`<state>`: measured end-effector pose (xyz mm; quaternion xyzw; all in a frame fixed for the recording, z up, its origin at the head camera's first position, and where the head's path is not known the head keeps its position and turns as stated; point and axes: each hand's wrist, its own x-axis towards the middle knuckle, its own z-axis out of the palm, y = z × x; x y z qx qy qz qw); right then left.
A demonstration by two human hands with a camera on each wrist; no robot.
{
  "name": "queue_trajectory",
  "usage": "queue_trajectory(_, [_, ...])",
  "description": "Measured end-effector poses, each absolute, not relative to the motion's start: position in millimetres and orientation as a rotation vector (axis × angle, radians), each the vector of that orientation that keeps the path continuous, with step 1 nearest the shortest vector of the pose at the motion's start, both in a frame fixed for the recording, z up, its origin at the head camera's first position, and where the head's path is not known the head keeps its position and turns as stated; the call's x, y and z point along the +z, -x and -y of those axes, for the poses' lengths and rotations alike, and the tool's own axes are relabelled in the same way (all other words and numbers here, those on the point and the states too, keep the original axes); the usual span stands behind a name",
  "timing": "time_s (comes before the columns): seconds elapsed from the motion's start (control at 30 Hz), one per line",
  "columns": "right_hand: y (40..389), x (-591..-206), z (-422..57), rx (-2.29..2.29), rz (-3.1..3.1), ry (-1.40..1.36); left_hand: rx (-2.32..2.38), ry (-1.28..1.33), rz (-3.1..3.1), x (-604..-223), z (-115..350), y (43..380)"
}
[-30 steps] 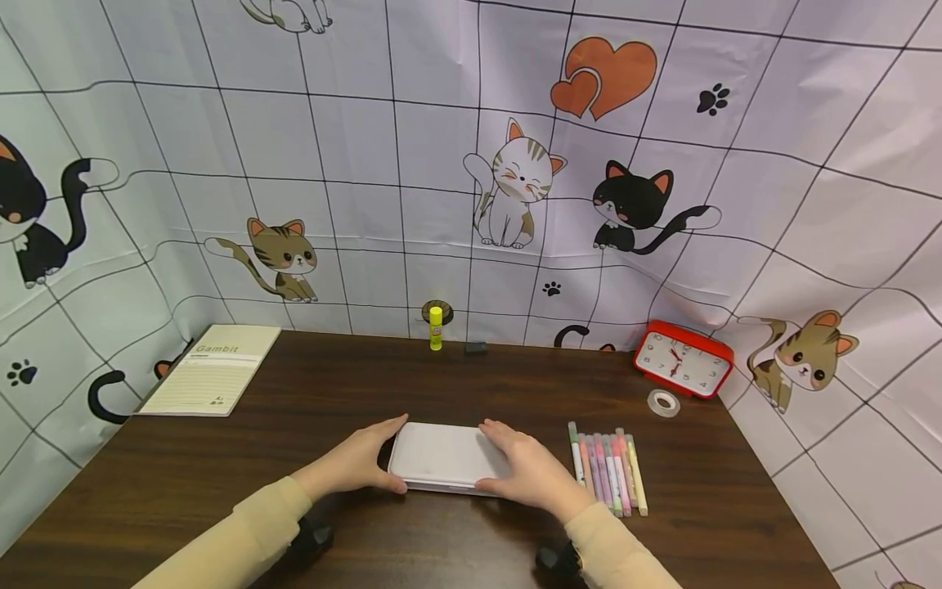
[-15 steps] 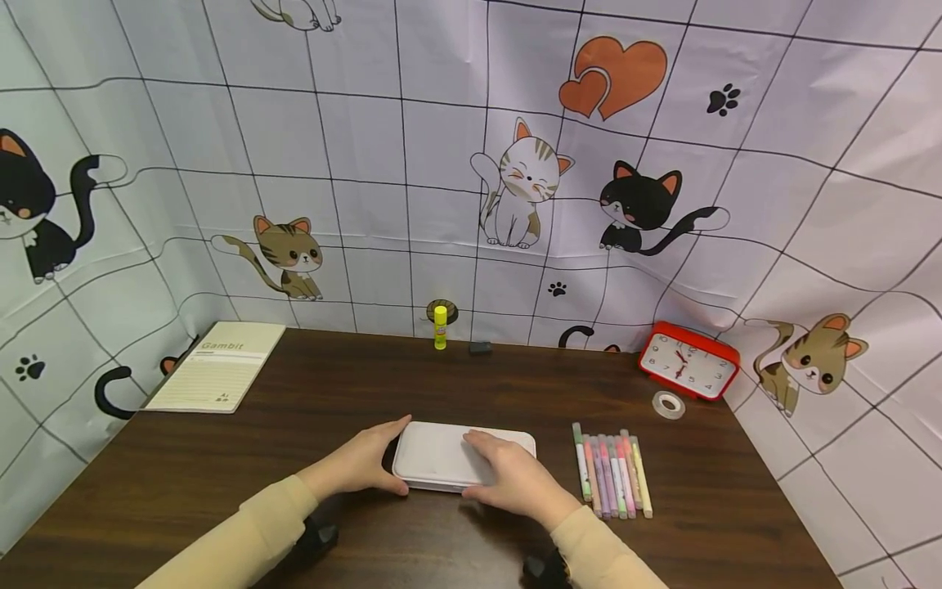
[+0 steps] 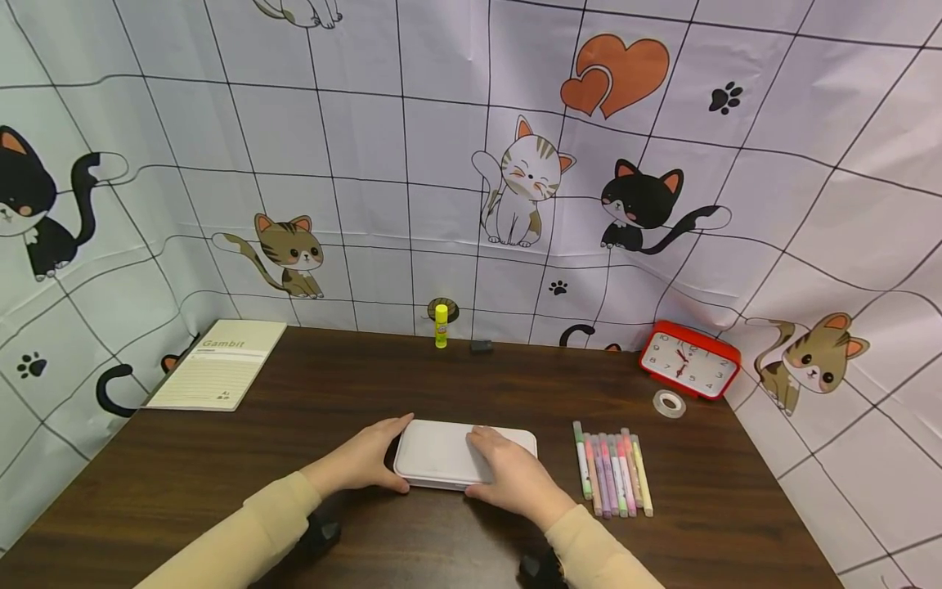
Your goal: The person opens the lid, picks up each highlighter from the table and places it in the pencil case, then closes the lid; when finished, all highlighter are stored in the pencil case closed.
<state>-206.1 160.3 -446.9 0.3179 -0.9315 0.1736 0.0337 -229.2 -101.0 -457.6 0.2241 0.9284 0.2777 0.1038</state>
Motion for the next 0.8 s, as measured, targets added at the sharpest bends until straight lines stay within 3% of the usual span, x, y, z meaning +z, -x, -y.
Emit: queue_trajectory(0.8, [206, -446, -145, 0.145, 2.743, -0.972, 0.768, -0.678, -2.757, -459, 99, 235])
